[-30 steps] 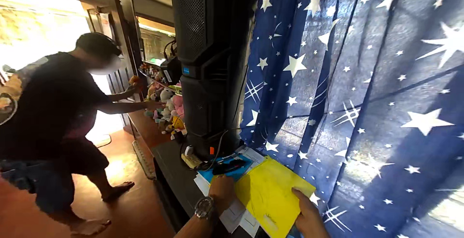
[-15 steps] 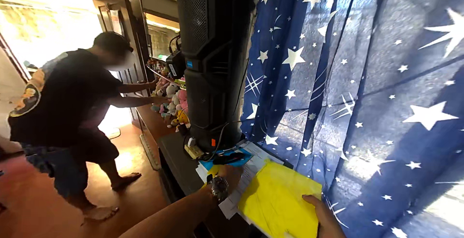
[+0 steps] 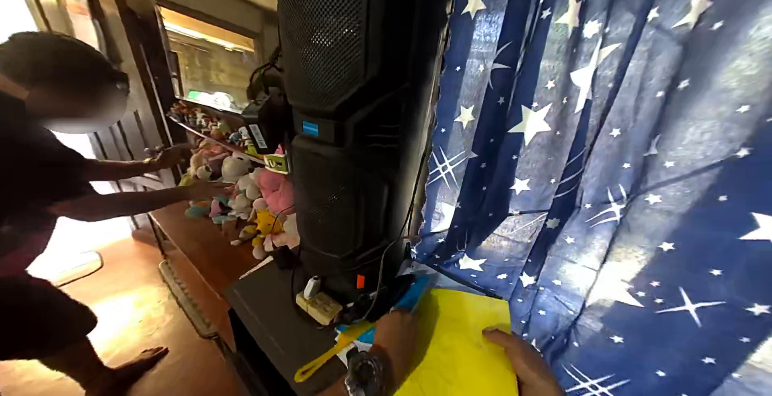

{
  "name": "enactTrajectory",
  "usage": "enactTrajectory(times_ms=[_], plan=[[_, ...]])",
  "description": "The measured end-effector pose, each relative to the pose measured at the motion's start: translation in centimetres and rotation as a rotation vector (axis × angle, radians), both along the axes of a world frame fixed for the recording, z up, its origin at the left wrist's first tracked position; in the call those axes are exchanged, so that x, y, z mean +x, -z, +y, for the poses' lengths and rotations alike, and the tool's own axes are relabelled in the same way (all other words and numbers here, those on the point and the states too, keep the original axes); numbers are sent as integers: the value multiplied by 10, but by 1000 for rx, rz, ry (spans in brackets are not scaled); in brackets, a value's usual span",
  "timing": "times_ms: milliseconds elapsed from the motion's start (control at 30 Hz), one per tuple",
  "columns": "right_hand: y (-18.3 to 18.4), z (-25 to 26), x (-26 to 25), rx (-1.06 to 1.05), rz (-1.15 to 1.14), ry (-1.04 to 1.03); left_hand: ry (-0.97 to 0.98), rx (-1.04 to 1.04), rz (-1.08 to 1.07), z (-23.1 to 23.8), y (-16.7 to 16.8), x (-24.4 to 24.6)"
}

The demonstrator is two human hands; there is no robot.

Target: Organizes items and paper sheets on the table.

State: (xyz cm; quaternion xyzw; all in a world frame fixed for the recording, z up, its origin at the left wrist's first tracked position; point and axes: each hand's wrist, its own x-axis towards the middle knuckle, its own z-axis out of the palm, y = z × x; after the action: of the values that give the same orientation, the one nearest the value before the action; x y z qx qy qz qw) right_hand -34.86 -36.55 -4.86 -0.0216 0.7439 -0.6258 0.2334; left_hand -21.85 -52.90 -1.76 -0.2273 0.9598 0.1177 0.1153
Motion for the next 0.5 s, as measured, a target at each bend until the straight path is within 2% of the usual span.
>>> enactTrajectory(times_ms=[167,400,500], plan=[[26,-54,-14,-8,-79,62,81,-47,60,-2,23,-1],[34,-65,-17,137,52,16,153,-73,225,4,36,3],[33,-61,-18,134,30,-24,194,-94,174,8,35,3]])
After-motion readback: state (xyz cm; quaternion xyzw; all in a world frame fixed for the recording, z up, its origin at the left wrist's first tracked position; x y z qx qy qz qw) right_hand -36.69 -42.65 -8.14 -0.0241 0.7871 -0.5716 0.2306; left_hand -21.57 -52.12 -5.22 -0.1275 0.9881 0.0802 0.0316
